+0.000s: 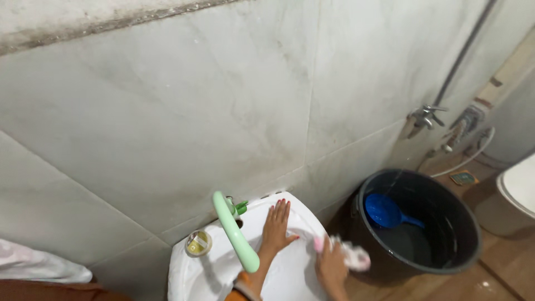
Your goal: The person cleans a sink and faucet using a cleaning cloth and soap, wiping the inner basin, the rim, and scrubbing the faucet neck before rinsing.
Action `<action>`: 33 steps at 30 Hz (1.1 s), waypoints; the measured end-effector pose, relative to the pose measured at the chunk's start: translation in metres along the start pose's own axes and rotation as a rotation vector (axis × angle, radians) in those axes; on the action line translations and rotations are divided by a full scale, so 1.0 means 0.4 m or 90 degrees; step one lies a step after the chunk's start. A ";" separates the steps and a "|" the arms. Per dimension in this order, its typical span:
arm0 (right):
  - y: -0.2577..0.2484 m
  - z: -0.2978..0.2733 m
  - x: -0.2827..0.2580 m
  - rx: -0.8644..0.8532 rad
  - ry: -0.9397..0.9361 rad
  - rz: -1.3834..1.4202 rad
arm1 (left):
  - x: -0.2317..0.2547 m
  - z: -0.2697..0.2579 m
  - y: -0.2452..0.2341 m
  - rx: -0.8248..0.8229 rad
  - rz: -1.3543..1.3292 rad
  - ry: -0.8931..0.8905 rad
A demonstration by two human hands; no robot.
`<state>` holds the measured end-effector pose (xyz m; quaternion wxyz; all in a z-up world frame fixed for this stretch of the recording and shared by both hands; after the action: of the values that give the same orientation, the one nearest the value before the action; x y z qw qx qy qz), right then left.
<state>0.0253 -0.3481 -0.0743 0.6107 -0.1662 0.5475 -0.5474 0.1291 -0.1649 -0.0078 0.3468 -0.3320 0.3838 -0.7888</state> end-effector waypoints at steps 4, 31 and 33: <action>0.074 0.168 0.023 -0.169 0.160 0.053 | 0.067 -0.154 0.009 -0.004 -0.043 -0.058; 0.094 0.041 0.134 -0.403 0.402 0.260 | 0.106 -0.393 0.188 -0.289 -0.005 -0.296; 0.071 -0.058 0.164 -0.438 0.541 0.388 | 0.108 -0.395 0.191 -0.297 -0.004 -0.303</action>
<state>0.0063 -0.3848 -0.1372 0.3796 0.0425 0.9104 -0.1589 0.0032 -0.1757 -0.1370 0.3390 -0.5788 0.4608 -0.5811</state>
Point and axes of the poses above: each hand's wrist, its own z-axis towards the middle knuckle, its own y-axis out of the palm, x = y × z, the point moved 6 cm from there along z, towards the middle knuckle, and after that the axes turned 13 degrees about x, right-handed, at the moved point
